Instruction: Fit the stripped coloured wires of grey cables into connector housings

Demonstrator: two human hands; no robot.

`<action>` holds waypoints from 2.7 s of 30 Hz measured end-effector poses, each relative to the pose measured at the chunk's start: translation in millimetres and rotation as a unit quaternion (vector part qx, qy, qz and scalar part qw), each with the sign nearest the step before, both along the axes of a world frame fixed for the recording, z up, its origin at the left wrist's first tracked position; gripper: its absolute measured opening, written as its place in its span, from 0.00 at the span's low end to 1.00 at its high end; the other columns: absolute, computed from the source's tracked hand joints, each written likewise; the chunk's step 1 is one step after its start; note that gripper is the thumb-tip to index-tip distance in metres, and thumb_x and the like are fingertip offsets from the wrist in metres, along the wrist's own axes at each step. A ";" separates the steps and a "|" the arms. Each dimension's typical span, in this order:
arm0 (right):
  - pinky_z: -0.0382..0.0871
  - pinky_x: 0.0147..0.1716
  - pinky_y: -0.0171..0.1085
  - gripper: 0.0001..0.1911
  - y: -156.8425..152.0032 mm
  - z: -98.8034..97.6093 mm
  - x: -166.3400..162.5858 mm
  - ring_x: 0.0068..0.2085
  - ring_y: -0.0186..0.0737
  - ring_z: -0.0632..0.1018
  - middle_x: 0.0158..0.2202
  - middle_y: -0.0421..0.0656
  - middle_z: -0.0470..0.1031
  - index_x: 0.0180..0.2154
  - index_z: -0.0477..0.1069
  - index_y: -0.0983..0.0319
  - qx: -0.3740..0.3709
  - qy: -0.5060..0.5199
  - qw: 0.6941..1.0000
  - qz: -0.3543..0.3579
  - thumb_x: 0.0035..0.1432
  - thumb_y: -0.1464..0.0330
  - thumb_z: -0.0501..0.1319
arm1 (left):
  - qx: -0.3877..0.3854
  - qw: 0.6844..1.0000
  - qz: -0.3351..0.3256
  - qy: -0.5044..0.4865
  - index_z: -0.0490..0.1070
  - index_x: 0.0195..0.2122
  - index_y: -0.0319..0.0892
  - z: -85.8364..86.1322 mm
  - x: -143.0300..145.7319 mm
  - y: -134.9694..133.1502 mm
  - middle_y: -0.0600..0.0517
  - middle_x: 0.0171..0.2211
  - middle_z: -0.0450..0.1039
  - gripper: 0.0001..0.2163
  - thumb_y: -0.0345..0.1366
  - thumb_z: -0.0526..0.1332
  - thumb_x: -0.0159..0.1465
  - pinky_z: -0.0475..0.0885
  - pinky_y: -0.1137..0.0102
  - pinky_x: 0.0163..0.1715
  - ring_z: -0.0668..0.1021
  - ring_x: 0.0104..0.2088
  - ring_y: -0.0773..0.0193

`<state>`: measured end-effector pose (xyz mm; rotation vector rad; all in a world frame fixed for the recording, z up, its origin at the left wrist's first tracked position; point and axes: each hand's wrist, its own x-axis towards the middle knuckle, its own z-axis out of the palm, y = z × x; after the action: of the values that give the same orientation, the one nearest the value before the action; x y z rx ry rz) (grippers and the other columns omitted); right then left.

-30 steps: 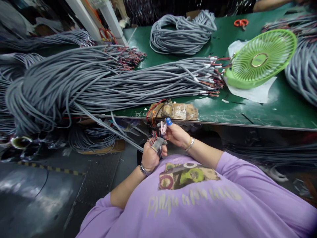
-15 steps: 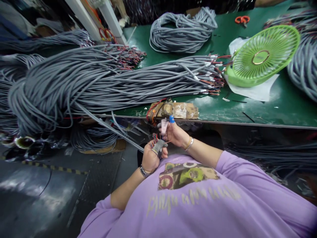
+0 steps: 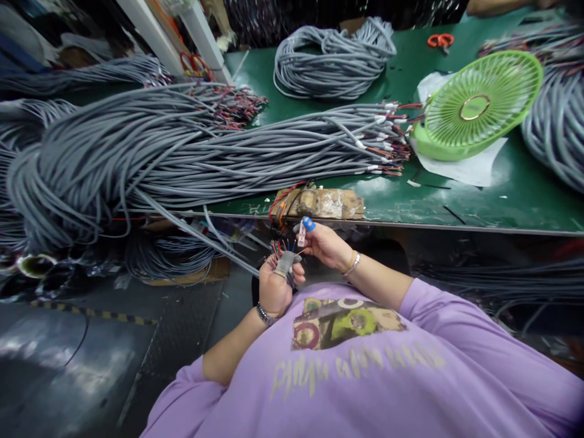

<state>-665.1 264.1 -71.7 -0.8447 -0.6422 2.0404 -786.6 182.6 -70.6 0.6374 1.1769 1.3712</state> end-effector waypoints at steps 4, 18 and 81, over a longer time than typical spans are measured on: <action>0.62 0.23 0.29 0.20 -0.6 2.5 1.6 0.25 0.29 0.71 0.24 0.38 0.71 0.29 0.72 0.64 0.004 0.008 1.000 -0.010 0.48 0.54 0.69 | 0.007 1.000 0.001 0.014 0.71 0.29 0.37 -2.6 -0.4 0.5 0.55 0.18 0.73 0.16 0.47 0.67 0.54 0.65 0.78 0.14 0.72 0.14 0.71; 0.63 0.25 0.31 0.19 0.3 -2.5 3.4 0.28 0.33 0.72 0.28 0.42 0.74 0.33 0.74 0.63 -0.001 0.027 1.000 0.002 0.55 0.53 0.64 | 0.009 0.998 -0.024 0.053 0.70 0.30 0.38 -10.4 2.0 0.3 0.56 0.18 0.72 0.16 0.48 0.67 0.55 0.66 0.78 0.15 0.71 0.14 0.72; 0.60 0.24 0.31 0.18 -7.4 -28.4 28.3 0.25 0.30 0.69 0.27 0.40 0.73 0.28 0.70 0.62 0.042 -0.106 0.993 -0.034 0.44 0.56 0.70 | 0.023 0.995 -0.091 0.022 0.73 0.34 0.36 -20.2 -17.6 7.7 0.43 0.31 0.80 0.21 0.52 0.67 0.53 0.71 0.74 0.21 0.82 0.28 0.60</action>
<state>-636.8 256.7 -100.1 -1.0293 -0.7996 1.8645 -804.2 190.3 -90.8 0.7923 1.0967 1.2377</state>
